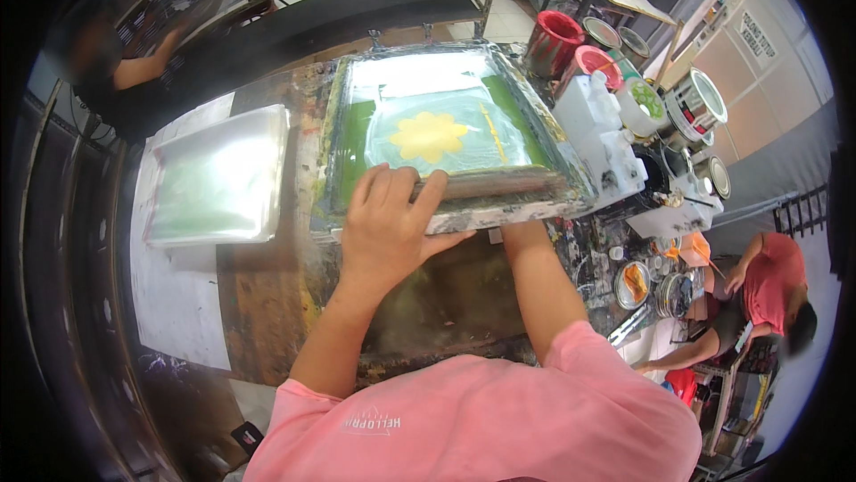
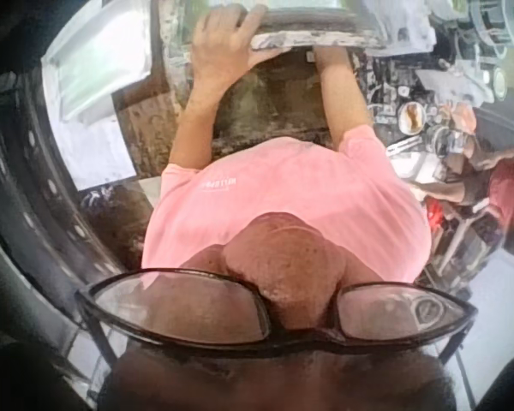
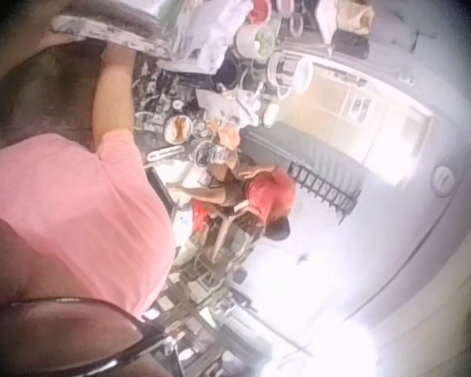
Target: The person performs screen printing by placing paper under a screen, applying ink, and using a squeegee to pull the ink across the mesh. The person repeats this process on multiple sheets, lifting the screen to reveal printed designs.
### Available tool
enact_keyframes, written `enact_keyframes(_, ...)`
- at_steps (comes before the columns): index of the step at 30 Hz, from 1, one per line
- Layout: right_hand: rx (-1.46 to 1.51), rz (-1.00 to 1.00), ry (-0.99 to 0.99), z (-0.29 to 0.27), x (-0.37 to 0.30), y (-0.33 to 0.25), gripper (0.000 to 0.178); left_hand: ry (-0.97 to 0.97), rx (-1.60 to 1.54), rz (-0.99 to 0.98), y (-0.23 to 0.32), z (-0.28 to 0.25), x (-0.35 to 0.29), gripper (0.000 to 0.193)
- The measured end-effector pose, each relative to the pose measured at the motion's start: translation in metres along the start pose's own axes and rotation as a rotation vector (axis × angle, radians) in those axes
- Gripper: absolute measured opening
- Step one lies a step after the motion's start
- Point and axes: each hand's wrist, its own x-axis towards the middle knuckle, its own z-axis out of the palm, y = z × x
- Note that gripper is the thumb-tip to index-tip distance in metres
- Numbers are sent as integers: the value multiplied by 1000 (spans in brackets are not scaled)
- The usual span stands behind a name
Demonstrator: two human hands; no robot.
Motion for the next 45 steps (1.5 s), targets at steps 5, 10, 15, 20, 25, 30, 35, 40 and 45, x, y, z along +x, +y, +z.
enact_keyframes(5,30,32,-80,-12,56,44,59,-36,2,-20,1,-1,-2,68)
enact_keyframes(10,107,190,-186,-22,0,102,57,3,18,-6,-3,10,-9,68)
enact_keyframes(15,115,174,-234,-14,-27,53,56,19,21,10,-4,8,-10,70)
enact_keyframes(20,-5,7,-95,-20,21,-2,55,5,14,-14,1,6,-6,72)
enact_keyframes(25,126,129,-173,-31,19,80,54,29,39,-12,0,8,-8,75)
enact_keyframes(30,266,266,-347,-36,-51,84,52,34,48,6,2,10,-9,77)
enact_keyframes(35,17,40,-128,-38,-30,-21,52,16,59,-38,2,9,-9,76)
enact_keyframes(40,-25,3,-98,-26,47,5,53,-8,24,-36,1,3,-3,75)
enact_keyframes(45,105,176,-204,-28,33,78,53,7,19,-22,0,7,-5,74)
